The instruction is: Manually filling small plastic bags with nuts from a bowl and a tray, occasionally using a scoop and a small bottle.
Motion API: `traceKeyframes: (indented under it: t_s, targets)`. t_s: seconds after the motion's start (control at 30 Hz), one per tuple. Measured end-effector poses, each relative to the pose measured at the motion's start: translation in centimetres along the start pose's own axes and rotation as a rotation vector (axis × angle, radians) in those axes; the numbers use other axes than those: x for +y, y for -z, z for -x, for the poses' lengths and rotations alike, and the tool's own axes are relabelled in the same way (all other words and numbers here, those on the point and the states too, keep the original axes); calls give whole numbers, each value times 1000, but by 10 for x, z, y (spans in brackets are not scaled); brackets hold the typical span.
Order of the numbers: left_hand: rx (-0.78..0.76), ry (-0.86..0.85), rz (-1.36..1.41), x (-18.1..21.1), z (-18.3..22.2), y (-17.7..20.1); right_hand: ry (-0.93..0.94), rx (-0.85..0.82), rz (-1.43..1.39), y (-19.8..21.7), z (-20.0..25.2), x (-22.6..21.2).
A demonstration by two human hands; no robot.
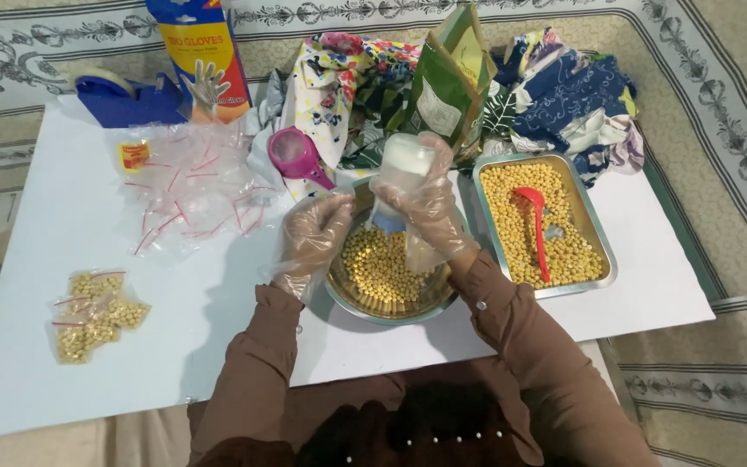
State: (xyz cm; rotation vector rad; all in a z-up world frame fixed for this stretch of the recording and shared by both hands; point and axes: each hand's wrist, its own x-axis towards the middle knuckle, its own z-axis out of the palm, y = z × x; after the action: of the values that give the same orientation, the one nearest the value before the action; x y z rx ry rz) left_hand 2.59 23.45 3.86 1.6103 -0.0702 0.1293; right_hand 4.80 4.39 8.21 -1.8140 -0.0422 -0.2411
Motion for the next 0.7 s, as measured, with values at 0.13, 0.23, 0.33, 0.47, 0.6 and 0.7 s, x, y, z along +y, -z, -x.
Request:
traceKeyframes:
  t_s: [0.13,0.23,0.33,0.47,0.6,0.7]
  targets:
    - [-5,-90,-125,-19,-9,11,3,-131,49,5,-4,-1]
    - [15,-111,-127,-17,-10,13,-58,-123,-17,-3,0,-14]
    - [12,-153,-124,-16,-11,12,-115,-50,-167,-4,-10,-7]
    - [-73,-210,44,1,-8,-6,-501,96,-789,-20,-35,6]
    - [-110,-192,275,27,-13,-20,-656,-21,-1024,-19,-43,-15]
    - [-328,-212,676,24,-31,-21,-639,-231,-957,-27,-46,-29]
